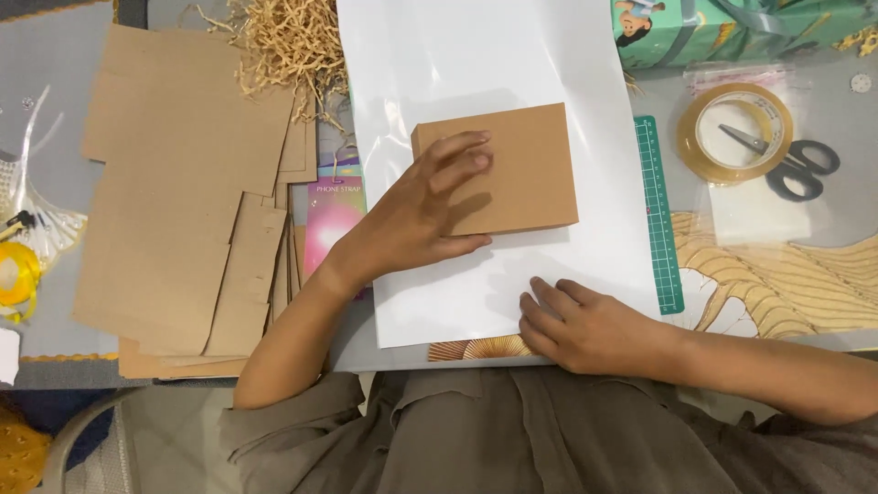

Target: The person places a small brown box on a sheet of wrapping paper, secures it with tape, and folds the paper around the box. They use scissors to cut tape and smooth the paper to complete the wrapping.

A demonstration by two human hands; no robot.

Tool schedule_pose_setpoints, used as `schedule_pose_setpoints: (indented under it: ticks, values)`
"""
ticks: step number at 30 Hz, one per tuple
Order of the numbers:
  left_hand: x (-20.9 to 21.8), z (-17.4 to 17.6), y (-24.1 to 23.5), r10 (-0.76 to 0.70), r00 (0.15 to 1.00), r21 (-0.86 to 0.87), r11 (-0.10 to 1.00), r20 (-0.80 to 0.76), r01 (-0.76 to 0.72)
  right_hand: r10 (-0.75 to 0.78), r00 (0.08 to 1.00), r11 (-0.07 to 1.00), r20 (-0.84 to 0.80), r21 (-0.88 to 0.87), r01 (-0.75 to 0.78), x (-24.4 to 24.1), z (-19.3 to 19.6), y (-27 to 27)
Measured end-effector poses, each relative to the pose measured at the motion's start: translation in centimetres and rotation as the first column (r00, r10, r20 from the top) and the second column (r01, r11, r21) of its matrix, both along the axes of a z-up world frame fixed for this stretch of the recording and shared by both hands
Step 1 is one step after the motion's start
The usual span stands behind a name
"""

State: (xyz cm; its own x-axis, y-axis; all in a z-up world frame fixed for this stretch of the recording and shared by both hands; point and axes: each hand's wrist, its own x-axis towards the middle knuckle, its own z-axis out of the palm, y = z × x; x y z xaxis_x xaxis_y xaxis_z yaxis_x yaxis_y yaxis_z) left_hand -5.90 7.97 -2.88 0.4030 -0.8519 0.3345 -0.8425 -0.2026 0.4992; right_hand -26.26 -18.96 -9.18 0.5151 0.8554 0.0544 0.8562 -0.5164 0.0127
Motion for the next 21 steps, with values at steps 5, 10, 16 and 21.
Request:
schedule_pose_setpoints:
  ticks: [5, 10, 16, 21]
  values:
    - [-1.2, 1.6, 0.2, 0.008, 0.996, -0.097, 0.995, -0.093, -0.017, -0.079, 0.994, 0.997, 0.071, -0.008, 0.080, 0.7, 5.7, 0.7]
    - [-1.5, 3.0, 1.2, -0.050, 0.941, -0.135, 0.991, -0.335, 0.005, -0.255, 0.953, 0.966, 0.162, 0.007, 0.257, 4.5, 9.6, -0.3]
    - [3.2, 2.7, 4.2, -0.309, 0.515, -0.348, 0.937, -0.800, 0.022, -0.429, 0.898, 0.900, 0.098, 0.129, 0.416, 10.1, 9.9, -1.0]
    - [4.9, 7.7, 3.6, -0.154, 0.454, -0.139, 0.988, -0.877, 0.066, -0.311, 0.948, 0.892, -0.073, 0.320, 0.318, 13.5, 9.1, -1.9]
